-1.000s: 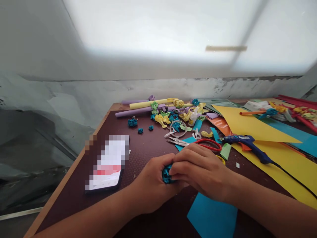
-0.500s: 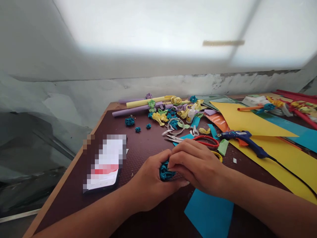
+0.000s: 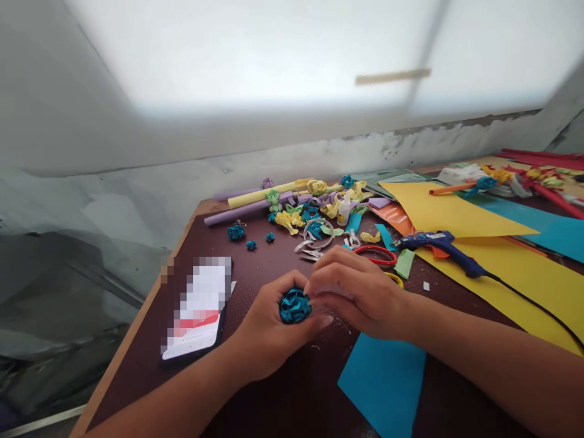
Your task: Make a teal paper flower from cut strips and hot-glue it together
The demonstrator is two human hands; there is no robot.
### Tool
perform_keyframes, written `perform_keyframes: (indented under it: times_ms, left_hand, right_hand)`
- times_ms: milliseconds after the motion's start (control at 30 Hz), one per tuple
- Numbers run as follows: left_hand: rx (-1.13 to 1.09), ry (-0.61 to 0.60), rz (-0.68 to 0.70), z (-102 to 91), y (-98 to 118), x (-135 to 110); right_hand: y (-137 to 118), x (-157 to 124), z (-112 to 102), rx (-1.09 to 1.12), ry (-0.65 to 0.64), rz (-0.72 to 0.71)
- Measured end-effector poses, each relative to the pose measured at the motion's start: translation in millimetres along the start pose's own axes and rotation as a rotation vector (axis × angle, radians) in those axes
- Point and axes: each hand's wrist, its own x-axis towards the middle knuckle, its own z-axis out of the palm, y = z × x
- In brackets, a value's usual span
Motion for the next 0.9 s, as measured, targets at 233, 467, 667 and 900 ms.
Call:
perform_keyframes:
  times_ms: [233, 467, 667, 900]
  left_hand:
    - [-0.221, -0.048, 0.043, -4.9, -13.5, -9.1]
    - [-0.265, -0.004, 0.044, -2.8, -12.6, -7.9]
    - [-0.354, -0.025, 0.032, -1.1, -14.3, -6.9]
    - [-0.309, 0.0, 0.009, -1.7, -11.9, -6.5]
  right_hand:
    - [-3.5, -2.0, -0.2, -0.068, -0.023, 0.009]
    - [-4.5, -2.3, -0.7, -0.099, -0.089, 0.008]
    - [-3.2, 0.2, -4.8, -0.163, -0.166, -0.017]
    - [-6.7, -0.5, -3.6, -0.023, -0.107, 0.022]
